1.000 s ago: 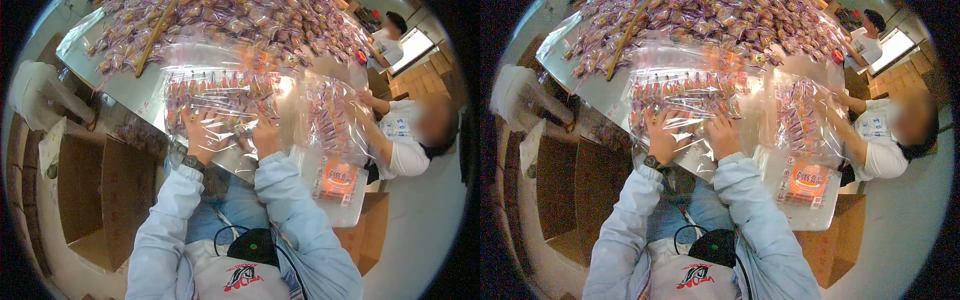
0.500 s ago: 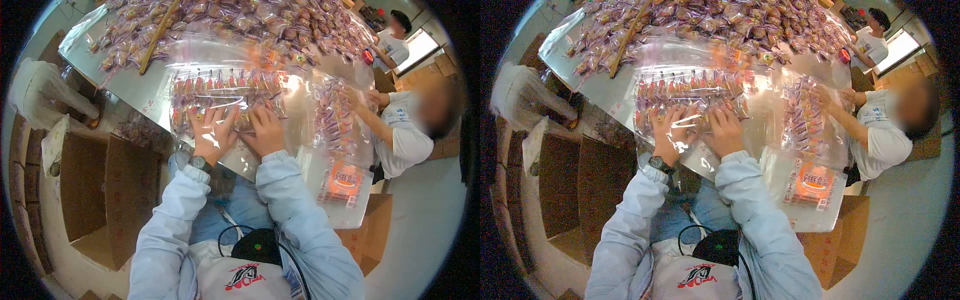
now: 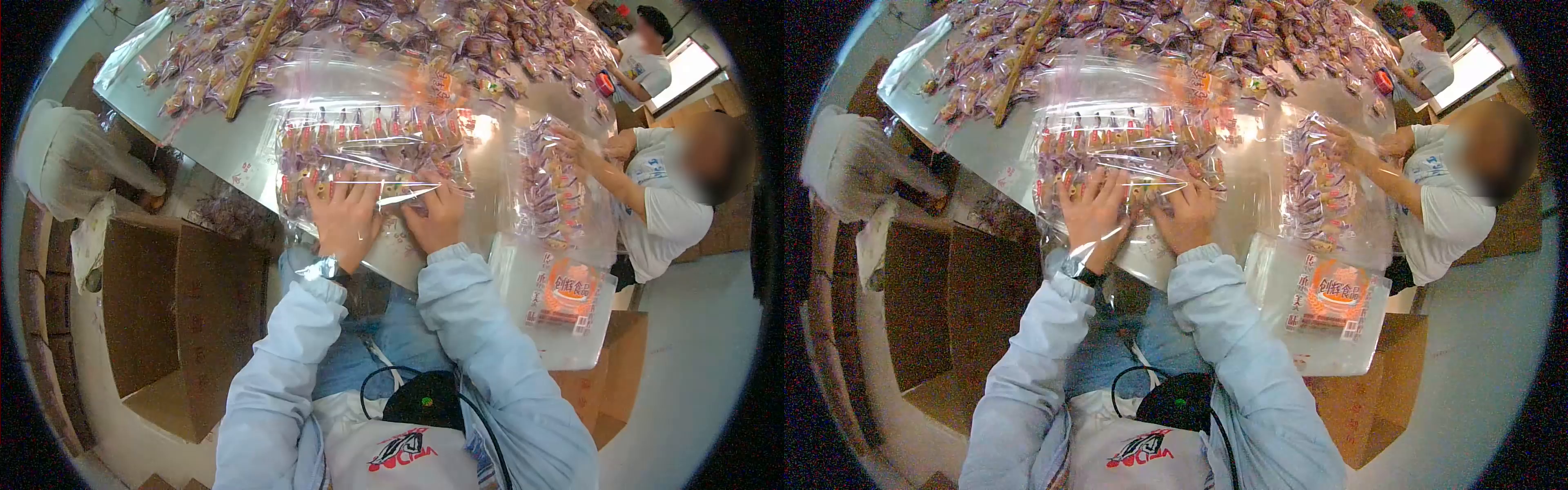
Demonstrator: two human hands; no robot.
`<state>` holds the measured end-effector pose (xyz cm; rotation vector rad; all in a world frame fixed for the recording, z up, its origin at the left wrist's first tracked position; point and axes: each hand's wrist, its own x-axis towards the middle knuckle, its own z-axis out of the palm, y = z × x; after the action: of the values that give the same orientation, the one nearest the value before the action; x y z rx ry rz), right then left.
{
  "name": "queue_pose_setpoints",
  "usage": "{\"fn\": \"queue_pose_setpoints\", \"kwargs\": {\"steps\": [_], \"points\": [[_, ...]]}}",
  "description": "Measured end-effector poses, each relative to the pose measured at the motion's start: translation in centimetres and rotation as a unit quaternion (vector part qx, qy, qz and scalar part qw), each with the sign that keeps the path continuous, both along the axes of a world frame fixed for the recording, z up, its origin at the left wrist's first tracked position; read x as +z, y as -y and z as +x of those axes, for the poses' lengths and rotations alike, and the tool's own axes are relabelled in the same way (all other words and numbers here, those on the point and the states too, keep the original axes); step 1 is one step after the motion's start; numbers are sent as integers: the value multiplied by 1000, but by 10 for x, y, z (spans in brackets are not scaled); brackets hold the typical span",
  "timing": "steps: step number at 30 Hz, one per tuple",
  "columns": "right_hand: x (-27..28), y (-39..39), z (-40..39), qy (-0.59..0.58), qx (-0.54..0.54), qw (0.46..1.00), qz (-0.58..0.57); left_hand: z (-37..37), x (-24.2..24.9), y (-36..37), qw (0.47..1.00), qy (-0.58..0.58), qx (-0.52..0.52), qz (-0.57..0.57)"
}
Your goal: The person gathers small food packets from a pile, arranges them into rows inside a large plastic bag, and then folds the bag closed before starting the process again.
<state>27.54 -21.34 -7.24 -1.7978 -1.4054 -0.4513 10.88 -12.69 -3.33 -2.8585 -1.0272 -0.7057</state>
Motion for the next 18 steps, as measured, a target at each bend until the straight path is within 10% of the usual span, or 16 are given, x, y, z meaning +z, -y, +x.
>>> {"fn": "queue_pose_setpoints", "kwargs": {"steps": [11,18], "points": [[17,2,3,94,33,988,-119,24,-56,-20,996,59,41,-49],[40,-1,16,65,135,985,-84,22,-8,-6,997,-21,55,41]]}}
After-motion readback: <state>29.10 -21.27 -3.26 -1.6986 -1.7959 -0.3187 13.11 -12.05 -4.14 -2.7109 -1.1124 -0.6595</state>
